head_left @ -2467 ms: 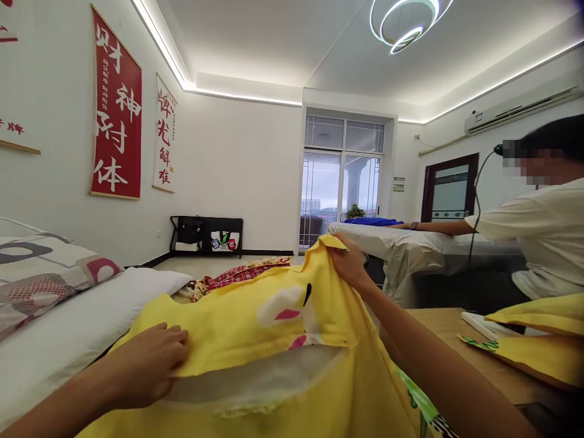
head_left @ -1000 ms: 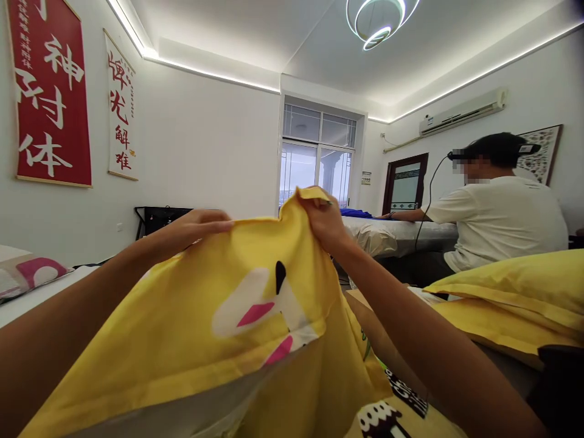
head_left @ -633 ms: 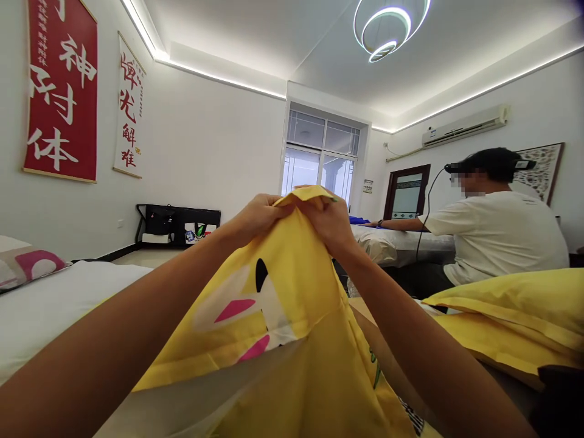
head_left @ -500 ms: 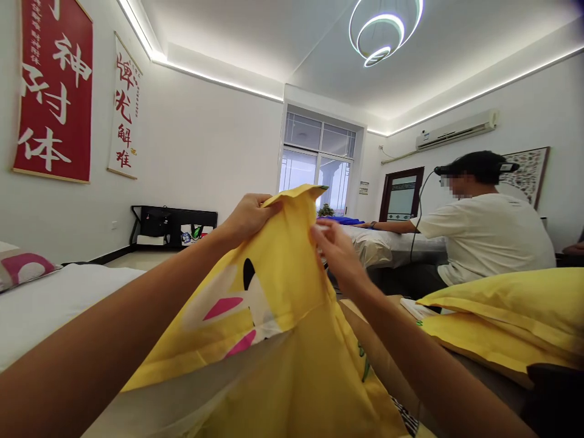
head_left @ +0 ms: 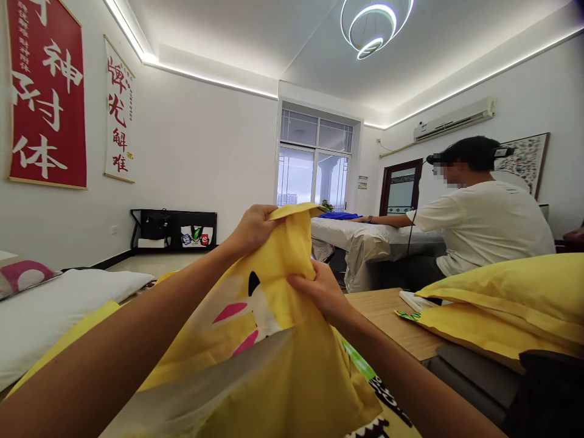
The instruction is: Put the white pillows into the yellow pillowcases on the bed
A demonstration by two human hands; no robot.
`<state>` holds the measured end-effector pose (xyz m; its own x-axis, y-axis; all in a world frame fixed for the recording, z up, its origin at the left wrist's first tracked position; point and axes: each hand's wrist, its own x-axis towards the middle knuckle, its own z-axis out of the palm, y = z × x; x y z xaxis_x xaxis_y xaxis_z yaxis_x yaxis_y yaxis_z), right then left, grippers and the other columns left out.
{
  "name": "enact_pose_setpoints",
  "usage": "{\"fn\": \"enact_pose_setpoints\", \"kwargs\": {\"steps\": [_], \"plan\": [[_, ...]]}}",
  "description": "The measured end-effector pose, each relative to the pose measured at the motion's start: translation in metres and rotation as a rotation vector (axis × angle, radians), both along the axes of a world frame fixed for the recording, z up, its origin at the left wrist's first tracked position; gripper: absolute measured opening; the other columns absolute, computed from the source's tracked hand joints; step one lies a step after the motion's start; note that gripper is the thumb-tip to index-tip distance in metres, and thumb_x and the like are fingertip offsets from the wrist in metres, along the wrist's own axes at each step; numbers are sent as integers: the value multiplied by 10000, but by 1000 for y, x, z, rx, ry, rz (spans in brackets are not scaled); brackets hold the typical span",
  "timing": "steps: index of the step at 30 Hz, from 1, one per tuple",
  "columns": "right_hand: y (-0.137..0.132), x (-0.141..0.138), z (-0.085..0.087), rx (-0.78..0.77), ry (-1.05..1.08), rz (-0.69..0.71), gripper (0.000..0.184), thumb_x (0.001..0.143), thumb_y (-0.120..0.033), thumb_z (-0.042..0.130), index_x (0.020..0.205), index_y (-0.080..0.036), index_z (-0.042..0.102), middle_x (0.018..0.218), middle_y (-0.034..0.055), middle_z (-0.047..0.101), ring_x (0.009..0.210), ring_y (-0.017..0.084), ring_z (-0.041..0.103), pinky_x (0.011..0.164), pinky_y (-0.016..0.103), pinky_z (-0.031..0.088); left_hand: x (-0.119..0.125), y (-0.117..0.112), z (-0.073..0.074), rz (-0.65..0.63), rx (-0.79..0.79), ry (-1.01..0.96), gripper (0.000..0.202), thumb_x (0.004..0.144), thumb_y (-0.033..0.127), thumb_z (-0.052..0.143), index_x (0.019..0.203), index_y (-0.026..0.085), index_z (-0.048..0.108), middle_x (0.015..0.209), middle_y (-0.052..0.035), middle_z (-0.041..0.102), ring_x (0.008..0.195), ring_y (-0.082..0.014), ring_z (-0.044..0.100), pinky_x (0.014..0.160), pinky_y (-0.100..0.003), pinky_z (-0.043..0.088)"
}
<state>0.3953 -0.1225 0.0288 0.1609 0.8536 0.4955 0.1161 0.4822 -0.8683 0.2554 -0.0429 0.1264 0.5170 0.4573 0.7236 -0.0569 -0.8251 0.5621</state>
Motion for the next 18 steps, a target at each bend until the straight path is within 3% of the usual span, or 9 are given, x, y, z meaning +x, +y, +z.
{"fn": "enact_pose_setpoints", "kwargs": {"steps": [3,7,13,16,18], "plan": [[0,8,-4,19,113,50,421,592,-333,800,952,-186,637,926,47,707,803,227,661,690,331,538,-6,6,-3,55,-27,-20,299,779,433,558,646,168,518,594,29,443,528,-93,410,471,-214,298],[6,18,-7,-19,60,80,437,576,-338,828,942,-168,661,931,58,709,795,211,663,691,306,534,-9,8,-8,88,-25,12,369,757,513,573,650,161,547,607,17,471,556,-110,446,483,-219,322],[3,33,-15,-122,69,154,414,690,-453,746,993,-188,650,986,69,710,848,224,677,721,313,546,-15,20,-10,114,-47,-25,409,745,570,560,734,163,596,636,13,507,591,-126,477,504,-222,345],[0,28,-14,-63,-21,158,473,689,-428,757,1079,-202,611,1056,64,692,924,230,662,774,327,542,-19,24,-10,171,-17,-9,402,724,549,580,622,162,539,585,29,457,557,-112,435,480,-215,313],[0,15,-6,-35,-78,143,524,660,-399,784,1107,-204,593,1078,68,683,965,245,649,796,344,540,-20,22,-11,134,-55,30,394,709,530,602,593,162,525,560,38,437,528,-101,414,460,-211,295]]}}
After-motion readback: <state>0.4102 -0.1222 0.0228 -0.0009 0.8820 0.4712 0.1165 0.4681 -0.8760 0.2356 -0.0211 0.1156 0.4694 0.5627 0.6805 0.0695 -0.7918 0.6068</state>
